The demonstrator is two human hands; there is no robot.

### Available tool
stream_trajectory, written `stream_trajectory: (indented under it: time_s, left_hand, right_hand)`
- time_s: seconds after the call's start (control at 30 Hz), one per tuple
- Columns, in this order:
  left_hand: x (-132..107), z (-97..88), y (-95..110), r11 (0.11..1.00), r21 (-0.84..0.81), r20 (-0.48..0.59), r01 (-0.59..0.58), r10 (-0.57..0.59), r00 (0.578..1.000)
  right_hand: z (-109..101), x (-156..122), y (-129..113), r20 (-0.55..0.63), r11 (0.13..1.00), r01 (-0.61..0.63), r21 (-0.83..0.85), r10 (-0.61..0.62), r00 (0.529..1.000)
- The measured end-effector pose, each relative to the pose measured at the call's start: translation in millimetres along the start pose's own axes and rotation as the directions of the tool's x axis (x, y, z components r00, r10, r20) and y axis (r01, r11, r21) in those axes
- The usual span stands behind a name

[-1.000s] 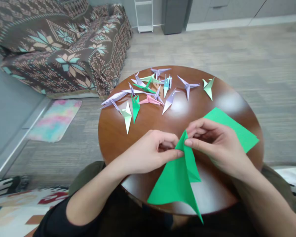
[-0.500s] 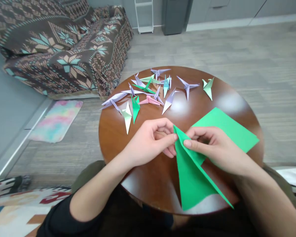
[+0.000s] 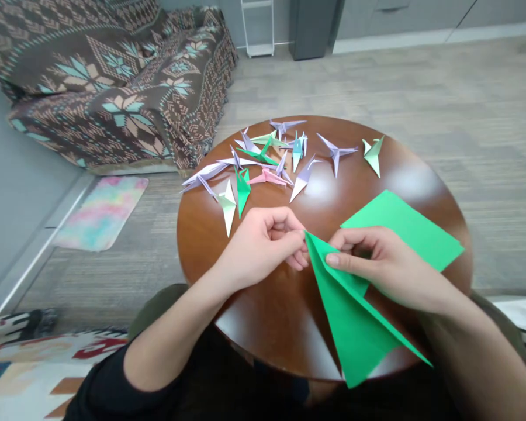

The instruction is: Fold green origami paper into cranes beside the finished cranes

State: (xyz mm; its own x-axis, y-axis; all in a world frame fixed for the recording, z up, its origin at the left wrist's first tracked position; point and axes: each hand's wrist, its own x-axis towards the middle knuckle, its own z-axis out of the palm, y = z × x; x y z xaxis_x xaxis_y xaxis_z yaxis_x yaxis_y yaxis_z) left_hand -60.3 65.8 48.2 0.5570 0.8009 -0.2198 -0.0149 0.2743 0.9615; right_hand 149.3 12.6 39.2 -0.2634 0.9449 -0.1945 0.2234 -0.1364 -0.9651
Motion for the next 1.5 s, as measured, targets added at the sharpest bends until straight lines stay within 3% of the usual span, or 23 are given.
stream_trajectory:
  time_s: [0.2,0.67,1.0,1.2,1.5]
  left_hand:
    - [2.3,3.7,-1.0,1.0,0.01,-0.055,0.01,-0.009,0.998]
    - [5.2,6.2,-8.0,0.999,-0.045,-0.002,0.031,-0.031,1.0]
    - [5.6,2.5,-6.8,0.996,-0.042,-0.045,-0.075,0.074,0.996]
    - [5.1,2.2,-8.4,0.998,-0.066,0.063,-0.02,0.024,0.998]
    - [4.9,3.4,-10.5,0.999,-0.049,0.065,-0.006,0.01,0.998]
  right_hand:
    - [2.1,0.5,-0.4,-0.009,1.0,-0.005,0.0,0.005,1.0]
    - [2.2,-0.3,3.4,-0.05,0.995,0.002,-0.102,-0.007,0.999]
    - [1.9,-1.4,1.0,0.012,0.998,-0.028,-0.062,0.029,1.0]
    - [1.0,-1.5,2.0,0.026,0.999,-0.016,-0.043,0.017,1.0]
    - [0.7,-2.0,2.7,0.035,0.992,-0.004,-0.128,0.009,0.999]
